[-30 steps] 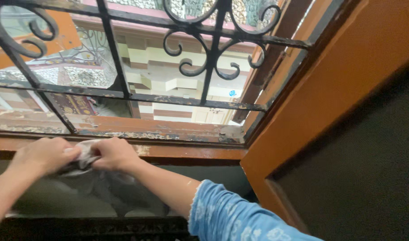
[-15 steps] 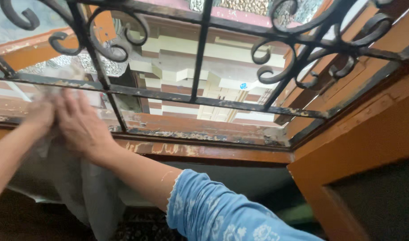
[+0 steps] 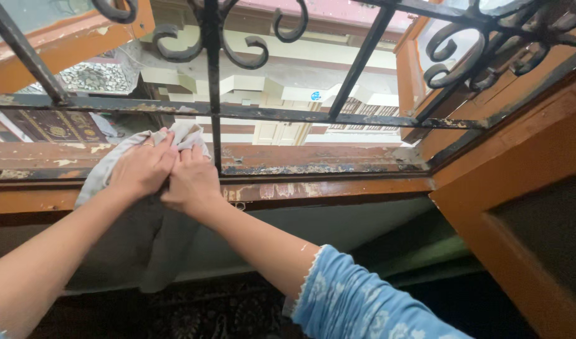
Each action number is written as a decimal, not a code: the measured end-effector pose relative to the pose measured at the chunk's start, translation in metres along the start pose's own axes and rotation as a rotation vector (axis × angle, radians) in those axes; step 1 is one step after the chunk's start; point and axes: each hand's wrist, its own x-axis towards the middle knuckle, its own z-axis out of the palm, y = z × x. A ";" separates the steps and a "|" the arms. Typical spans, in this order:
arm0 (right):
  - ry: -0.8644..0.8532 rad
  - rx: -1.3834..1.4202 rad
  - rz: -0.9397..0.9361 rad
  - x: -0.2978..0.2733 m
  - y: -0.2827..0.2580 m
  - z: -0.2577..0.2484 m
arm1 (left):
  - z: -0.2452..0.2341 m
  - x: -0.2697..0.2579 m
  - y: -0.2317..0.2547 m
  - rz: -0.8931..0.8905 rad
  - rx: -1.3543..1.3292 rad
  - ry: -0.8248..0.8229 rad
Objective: The person cleans the window frames, metal grilles, and glass panes with a cloth.
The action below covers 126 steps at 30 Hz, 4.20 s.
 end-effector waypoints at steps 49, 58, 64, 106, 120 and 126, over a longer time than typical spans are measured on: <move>0.029 -0.172 -0.160 -0.002 0.017 0.017 | 0.028 0.069 0.032 0.193 -0.049 -0.165; -0.044 -0.134 0.054 0.020 -0.027 0.025 | -0.005 0.045 -0.012 -0.199 0.024 -0.286; -0.230 -0.007 -0.109 0.074 -0.089 0.045 | -0.061 0.010 -0.077 -0.544 0.140 -0.190; 0.112 -0.015 -0.313 -0.014 0.016 0.002 | -0.006 -0.010 0.030 -0.255 0.102 0.053; 0.056 0.053 -0.632 0.058 -0.131 0.051 | -0.092 -0.121 -0.086 -0.460 0.416 0.466; 0.002 -0.015 -0.805 0.105 -0.225 0.071 | -0.145 -0.151 -0.170 -0.742 0.630 0.183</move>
